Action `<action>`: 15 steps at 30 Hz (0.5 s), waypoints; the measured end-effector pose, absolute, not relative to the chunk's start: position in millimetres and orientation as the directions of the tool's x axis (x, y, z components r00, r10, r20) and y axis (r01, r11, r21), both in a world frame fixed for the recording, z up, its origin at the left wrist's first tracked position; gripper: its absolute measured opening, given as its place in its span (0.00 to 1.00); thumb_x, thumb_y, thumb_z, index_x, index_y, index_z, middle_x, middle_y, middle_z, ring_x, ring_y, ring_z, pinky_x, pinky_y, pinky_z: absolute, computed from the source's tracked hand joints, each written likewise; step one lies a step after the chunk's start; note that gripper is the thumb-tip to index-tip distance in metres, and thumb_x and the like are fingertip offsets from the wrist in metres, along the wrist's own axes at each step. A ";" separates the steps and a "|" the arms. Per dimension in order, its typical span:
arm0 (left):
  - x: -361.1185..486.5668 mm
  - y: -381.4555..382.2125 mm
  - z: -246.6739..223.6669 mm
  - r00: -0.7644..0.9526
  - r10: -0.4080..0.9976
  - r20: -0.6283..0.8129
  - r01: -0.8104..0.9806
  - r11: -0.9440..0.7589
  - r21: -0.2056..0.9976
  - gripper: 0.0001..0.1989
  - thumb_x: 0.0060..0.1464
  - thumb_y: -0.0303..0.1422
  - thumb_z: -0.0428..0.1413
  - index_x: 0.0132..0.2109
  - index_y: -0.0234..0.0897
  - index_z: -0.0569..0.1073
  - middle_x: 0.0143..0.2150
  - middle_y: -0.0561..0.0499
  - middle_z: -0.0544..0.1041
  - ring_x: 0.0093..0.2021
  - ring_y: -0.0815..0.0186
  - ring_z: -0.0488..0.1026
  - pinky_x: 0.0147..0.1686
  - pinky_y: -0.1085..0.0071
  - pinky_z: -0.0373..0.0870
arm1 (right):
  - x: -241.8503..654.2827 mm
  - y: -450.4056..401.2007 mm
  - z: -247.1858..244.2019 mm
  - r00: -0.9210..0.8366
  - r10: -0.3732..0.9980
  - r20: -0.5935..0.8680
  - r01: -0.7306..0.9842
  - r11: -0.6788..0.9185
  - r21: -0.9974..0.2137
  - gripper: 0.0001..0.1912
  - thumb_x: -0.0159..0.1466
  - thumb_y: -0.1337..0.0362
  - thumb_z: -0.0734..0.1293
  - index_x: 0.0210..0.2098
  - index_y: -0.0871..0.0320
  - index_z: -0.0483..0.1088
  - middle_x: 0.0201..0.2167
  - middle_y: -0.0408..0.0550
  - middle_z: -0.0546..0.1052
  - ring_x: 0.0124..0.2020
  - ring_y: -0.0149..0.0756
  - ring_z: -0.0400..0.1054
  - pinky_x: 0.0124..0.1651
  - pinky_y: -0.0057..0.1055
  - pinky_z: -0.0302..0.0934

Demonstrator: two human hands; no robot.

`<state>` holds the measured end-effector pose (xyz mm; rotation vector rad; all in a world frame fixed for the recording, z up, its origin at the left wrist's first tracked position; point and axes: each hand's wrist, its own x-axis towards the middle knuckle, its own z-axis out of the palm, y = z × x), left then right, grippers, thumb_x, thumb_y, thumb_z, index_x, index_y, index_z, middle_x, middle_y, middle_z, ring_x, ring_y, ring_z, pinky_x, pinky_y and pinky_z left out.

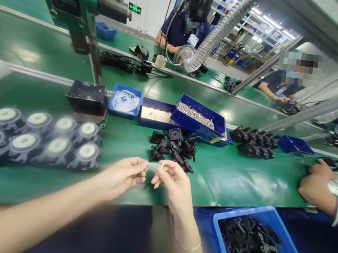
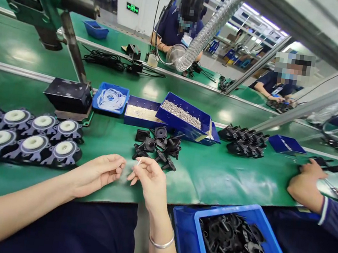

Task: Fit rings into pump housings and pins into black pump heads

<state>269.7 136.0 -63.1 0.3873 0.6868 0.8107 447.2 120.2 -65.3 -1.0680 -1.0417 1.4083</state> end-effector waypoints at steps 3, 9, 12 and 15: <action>266.7 135.6 -73.9 0.518 0.746 -0.418 -0.599 0.665 0.445 0.09 0.53 0.30 0.67 0.33 0.29 0.76 0.28 0.53 0.74 0.26 0.76 0.72 0.31 0.82 0.75 | 440.7 110.5 -65.8 -0.116 0.989 -0.095 -0.240 -0.121 -0.963 0.11 0.63 0.60 0.73 0.41 0.58 0.71 0.32 0.49 0.80 0.30 0.37 0.76 0.28 0.28 0.69; 258.9 135.7 -81.4 0.500 0.727 -0.470 -0.624 0.679 0.386 0.05 0.61 0.24 0.57 0.36 0.27 0.76 0.31 0.49 0.76 0.29 0.74 0.75 0.34 0.79 0.78 | 432.3 103.4 -70.8 0.010 1.000 -0.012 -0.114 -0.011 -0.993 0.05 0.65 0.62 0.71 0.37 0.58 0.74 0.30 0.46 0.78 0.28 0.30 0.72 0.33 0.28 0.67; 255.9 134.4 -82.6 0.484 0.735 -0.475 -0.618 0.671 0.409 0.05 0.61 0.22 0.57 0.37 0.26 0.76 0.33 0.47 0.77 0.32 0.73 0.76 0.35 0.79 0.78 | 427.9 103.2 -73.6 0.055 0.998 -0.016 -0.155 -0.007 -0.988 0.06 0.65 0.61 0.71 0.39 0.57 0.74 0.29 0.46 0.78 0.27 0.32 0.72 0.31 0.30 0.68; 254.5 132.2 -84.2 0.476 0.747 -0.464 -0.613 0.660 0.435 0.03 0.61 0.22 0.57 0.39 0.27 0.77 0.31 0.48 0.77 0.30 0.73 0.75 0.34 0.80 0.78 | 424.3 103.0 -76.7 0.097 0.995 0.000 -0.144 0.014 -0.989 0.06 0.64 0.61 0.71 0.38 0.58 0.75 0.29 0.46 0.78 0.26 0.32 0.71 0.30 0.30 0.67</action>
